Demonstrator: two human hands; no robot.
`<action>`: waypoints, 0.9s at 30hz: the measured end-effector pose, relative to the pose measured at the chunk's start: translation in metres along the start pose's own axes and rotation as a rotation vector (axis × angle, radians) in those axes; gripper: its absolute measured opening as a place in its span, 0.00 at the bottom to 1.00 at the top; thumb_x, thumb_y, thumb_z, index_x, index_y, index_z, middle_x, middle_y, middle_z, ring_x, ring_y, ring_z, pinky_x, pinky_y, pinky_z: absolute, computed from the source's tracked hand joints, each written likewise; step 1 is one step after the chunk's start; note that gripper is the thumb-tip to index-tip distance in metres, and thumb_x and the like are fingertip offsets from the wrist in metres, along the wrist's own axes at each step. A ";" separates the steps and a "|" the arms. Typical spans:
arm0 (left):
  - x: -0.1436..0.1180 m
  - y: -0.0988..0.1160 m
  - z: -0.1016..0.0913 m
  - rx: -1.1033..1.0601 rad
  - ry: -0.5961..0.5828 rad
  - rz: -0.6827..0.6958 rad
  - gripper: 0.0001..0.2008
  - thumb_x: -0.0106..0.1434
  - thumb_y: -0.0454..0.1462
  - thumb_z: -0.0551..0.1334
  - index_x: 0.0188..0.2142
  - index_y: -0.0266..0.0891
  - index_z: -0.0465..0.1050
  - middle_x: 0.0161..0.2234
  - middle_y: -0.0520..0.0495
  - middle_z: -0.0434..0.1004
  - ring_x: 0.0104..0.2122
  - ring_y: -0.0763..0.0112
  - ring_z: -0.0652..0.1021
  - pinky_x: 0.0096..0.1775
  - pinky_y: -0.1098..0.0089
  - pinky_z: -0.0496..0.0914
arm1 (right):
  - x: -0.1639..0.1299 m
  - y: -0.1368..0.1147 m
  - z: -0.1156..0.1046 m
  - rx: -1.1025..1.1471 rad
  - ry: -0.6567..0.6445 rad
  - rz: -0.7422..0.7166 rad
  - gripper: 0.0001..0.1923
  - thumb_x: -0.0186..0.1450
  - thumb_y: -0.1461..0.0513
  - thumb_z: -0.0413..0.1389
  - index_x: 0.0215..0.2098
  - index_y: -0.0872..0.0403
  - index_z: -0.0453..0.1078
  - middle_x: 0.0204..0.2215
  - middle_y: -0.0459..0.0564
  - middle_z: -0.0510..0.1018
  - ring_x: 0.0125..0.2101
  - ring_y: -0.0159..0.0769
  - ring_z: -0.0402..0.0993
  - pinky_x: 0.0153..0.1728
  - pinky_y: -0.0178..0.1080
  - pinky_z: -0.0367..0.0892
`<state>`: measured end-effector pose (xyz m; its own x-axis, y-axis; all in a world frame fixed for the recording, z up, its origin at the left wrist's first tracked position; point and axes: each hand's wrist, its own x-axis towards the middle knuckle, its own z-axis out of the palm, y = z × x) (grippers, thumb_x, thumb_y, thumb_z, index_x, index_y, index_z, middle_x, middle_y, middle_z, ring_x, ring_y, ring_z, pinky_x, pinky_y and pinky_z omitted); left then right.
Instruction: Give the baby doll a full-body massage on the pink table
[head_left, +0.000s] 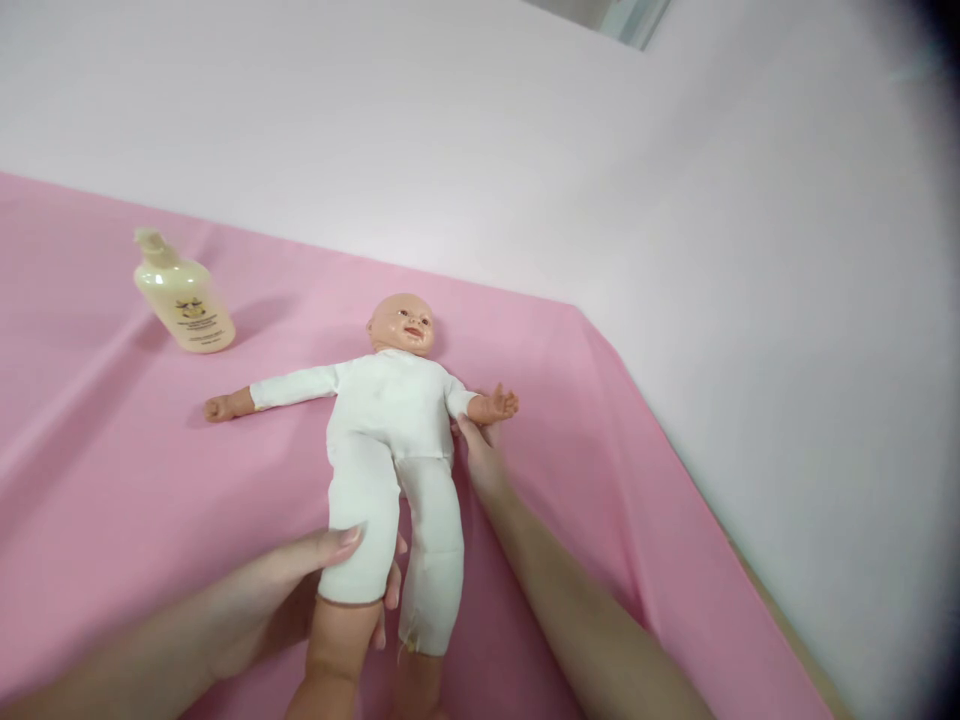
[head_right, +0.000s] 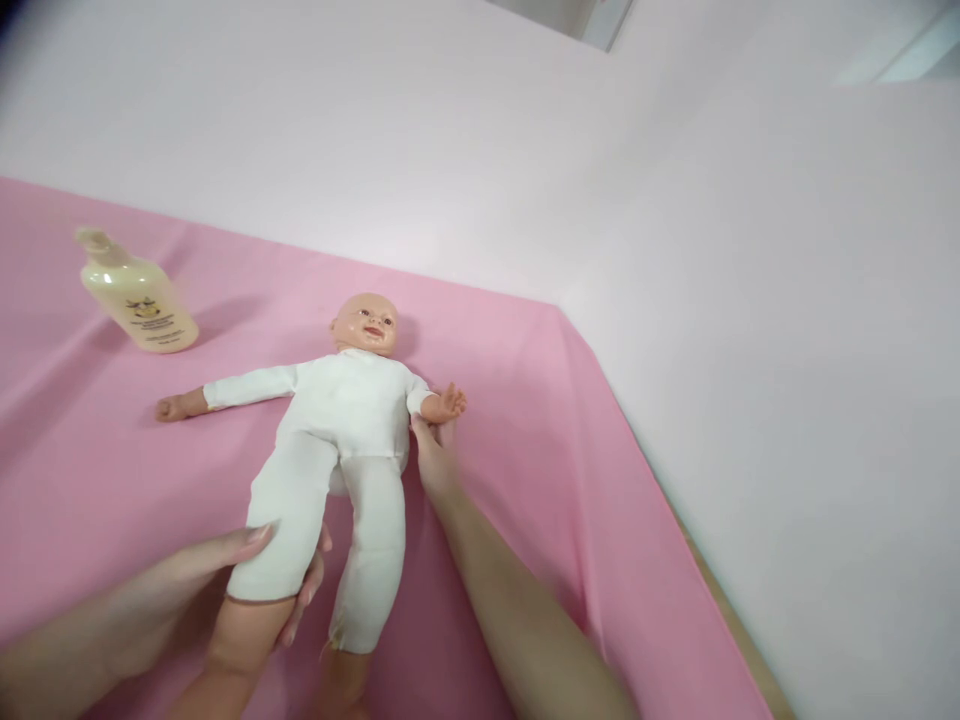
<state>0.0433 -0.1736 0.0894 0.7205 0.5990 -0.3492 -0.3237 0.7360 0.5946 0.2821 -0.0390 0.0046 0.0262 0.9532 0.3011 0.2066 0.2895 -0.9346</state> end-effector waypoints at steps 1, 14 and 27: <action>0.000 0.000 0.000 0.003 0.002 0.001 0.22 0.69 0.49 0.59 0.54 0.37 0.72 0.36 0.46 0.80 0.33 0.67 0.81 0.38 0.70 0.70 | 0.000 -0.002 0.000 0.016 0.010 0.031 0.32 0.70 0.50 0.51 0.69 0.47 0.52 0.62 0.57 0.69 0.59 0.50 0.69 0.56 0.53 0.70; -0.002 0.002 0.003 0.025 0.030 0.001 0.20 0.68 0.49 0.60 0.49 0.36 0.76 0.36 0.46 0.81 0.34 0.64 0.80 0.39 0.67 0.70 | 0.002 -0.007 0.006 0.079 0.009 0.115 0.36 0.61 0.53 0.63 0.64 0.50 0.60 0.60 0.58 0.71 0.57 0.50 0.72 0.59 0.55 0.69; -0.002 0.000 0.005 0.046 0.049 0.004 0.20 0.66 0.50 0.62 0.42 0.34 0.77 0.36 0.45 0.80 0.35 0.64 0.80 0.38 0.68 0.70 | 0.004 -0.011 0.004 0.039 0.001 0.043 0.33 0.61 0.55 0.62 0.62 0.50 0.62 0.58 0.57 0.72 0.60 0.46 0.69 0.64 0.53 0.63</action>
<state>0.0450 -0.1763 0.0935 0.6881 0.6175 -0.3810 -0.2970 0.7188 0.6286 0.2759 -0.0377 0.0154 0.0356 0.9648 0.2607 0.1669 0.2515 -0.9534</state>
